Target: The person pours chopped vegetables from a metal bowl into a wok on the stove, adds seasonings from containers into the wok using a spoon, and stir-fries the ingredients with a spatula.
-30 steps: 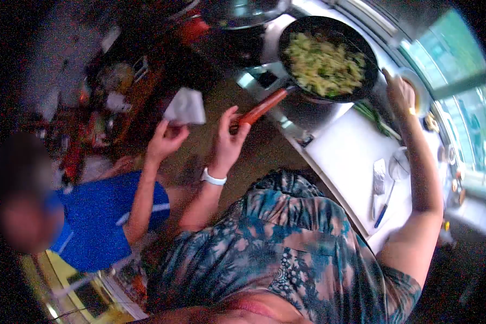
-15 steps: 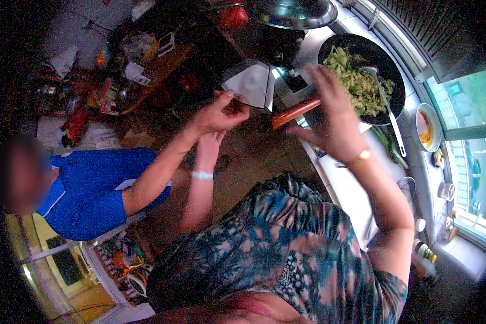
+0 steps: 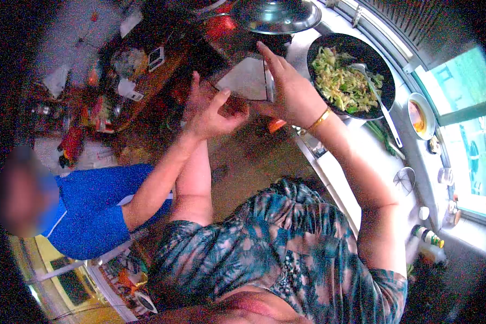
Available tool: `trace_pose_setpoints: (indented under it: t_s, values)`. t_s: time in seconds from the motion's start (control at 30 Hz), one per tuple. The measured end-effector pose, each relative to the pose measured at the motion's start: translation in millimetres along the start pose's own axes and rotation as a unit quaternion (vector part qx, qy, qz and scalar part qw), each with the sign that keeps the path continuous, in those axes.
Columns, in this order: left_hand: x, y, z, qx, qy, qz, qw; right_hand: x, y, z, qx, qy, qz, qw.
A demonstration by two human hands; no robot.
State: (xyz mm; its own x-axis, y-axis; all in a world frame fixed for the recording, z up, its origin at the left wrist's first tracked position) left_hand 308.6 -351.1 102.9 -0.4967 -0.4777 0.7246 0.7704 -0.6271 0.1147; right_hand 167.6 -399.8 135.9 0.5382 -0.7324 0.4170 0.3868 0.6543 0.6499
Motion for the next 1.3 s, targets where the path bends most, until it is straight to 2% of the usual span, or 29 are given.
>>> trace_pose_setpoints:
  t_s: [0.03, 0.07, 0.13, 0.23, 0.33, 0.37, 0.4, 0.43, 0.47, 0.53, 0.73, 0.87, 1.0, 1.07, 1.13, 1.2, 1.3]
  values:
    - [5.1, -1.5, 2.8, -0.002, -0.018, -0.015, 1.0, 2.0, -6.2, 4.4, 0.003, 0.008, -0.017, 1.0]
    - [7.5, -8.6, -2.0, 0.083, 0.01, -0.083, 0.993, 2.5, -7.6, 12.1, 0.001, 0.003, -0.018, 1.0]
    - [19.5, -21.2, -6.0, 0.167, 0.033, -0.154, 0.973, -0.8, -14.3, 27.8, 0.014, 0.006, -0.042, 0.999]
    - [44.8, -19.4, 18.2, -0.076, 0.0, -0.074, 0.994, -8.9, -23.2, 47.6, 0.021, -0.015, -0.035, 0.999]
    - [52.9, -7.9, -3.5, -0.244, -0.01, -0.025, 0.969, -19.9, -23.2, 66.3, 0.025, -0.041, -0.041, 0.998]
    - [37.5, 38.0, -78.0, -0.552, 0.031, 0.228, 0.801, -25.4, -17.5, 80.6, -0.053, -0.078, -0.031, 0.995]
    - [27.8, 35.1, -119.7, -0.755, 0.068, 0.44, 0.482, -30.0, -10.0, 91.7, -0.131, -0.113, -0.022, 0.985]
    - [29.8, 32.5, -122.9, -0.717, 0.109, 0.451, 0.52, -32.9, -16.1, 98.1, -0.127, -0.117, -0.09, 0.981]
    - [32.0, 26.0, -122.4, -0.719, 0.113, 0.449, 0.519, -35.5, -20.9, 104.4, -0.1, -0.135, -0.094, 0.981]
    - [47.6, 13.7, -103.7, -0.661, 0.114, 0.42, 0.611, -41.6, -44.8, 107.0, -0.112, -0.155, -0.108, 0.976]
    - [49.4, -0.6, -120.5, -0.646, 0.145, 0.419, 0.622, -53.5, -65.9, 104.0, -0.114, -0.132, -0.153, 0.973]
    - [48.8, -9.9, -122.3, -0.643, 0.131, 0.42, 0.627, -58.8, -73.7, 99.8, -0.226, -0.135, -0.076, 0.962]
    - [48.5, -14.0, -126.9, -0.64, 0.143, 0.416, 0.63, -59.5, -70.3, 107.0, -0.212, -0.147, -0.057, 0.964]
    - [49.8, -15.3, -128.3, -0.638, 0.153, 0.414, 0.631, -58.3, -84.4, 109.3, -0.149, -0.131, -0.131, 0.971]
    - [53.2, -20.0, -127.9, -0.645, 0.157, 0.412, 0.624, -56.2, -88.6, 110.4, -0.148, -0.127, -0.134, 0.972]
    - [54.5, -22.6, -133.2, -0.649, 0.156, 0.413, 0.619, -66.4, -123.8, 109.7, 0.073, -0.132, -0.26, 0.954]
    - [54.1, -25.0, -139.9, -0.655, 0.155, 0.416, 0.612, -79.5, -145.3, 112.8, 0.192, -0.17, -0.291, 0.921]
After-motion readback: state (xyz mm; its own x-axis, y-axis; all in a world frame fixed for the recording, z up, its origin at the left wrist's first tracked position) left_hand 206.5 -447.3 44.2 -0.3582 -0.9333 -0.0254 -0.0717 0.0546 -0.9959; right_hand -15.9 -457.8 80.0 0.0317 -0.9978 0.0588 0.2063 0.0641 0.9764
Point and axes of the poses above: each hand's wrist, its own x-axis towards the middle knuckle, its own z-axis out of the back of the hand, y = z × x, the point moved 8 cm from there along x, towards the middle knuckle, and after that the axes turned 5 degrees about x, right-handed, at the moved point
